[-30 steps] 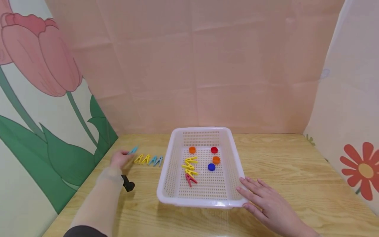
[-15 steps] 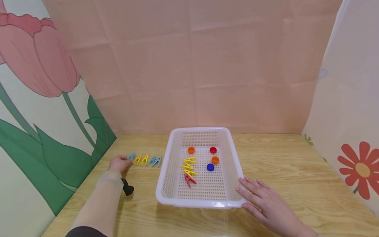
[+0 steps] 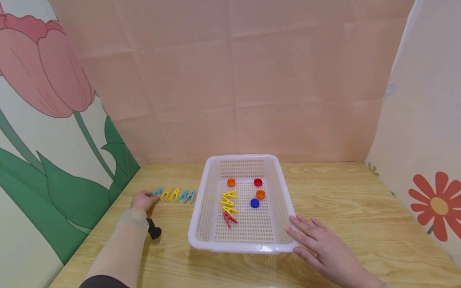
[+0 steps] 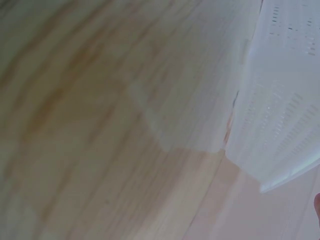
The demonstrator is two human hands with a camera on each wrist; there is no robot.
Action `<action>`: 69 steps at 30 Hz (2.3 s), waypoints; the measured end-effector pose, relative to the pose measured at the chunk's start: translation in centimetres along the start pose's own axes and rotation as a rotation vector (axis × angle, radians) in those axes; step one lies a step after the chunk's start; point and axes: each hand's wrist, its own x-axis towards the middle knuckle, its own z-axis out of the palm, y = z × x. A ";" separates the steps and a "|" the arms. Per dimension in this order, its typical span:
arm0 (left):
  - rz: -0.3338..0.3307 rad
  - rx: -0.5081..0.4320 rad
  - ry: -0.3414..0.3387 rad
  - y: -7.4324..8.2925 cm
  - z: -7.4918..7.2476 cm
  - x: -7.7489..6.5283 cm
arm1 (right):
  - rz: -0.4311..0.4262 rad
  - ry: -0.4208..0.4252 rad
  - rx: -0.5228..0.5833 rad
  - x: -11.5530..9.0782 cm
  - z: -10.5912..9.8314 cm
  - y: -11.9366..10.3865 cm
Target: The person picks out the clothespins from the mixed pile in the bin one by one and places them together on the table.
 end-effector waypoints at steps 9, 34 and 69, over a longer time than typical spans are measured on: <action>0.001 0.016 -0.004 -0.4 0.2 0.4 | -0.002 0.005 0.011 0.0 0.0 0.0; 0.088 -0.133 0.013 1.6 -1.4 -0.1 | 0.020 -0.018 0.012 0.0 0.0 0.1; 0.480 -0.229 -0.119 13.6 -1.1 -4.9 | 0.013 -0.013 0.022 0.1 0.0 0.2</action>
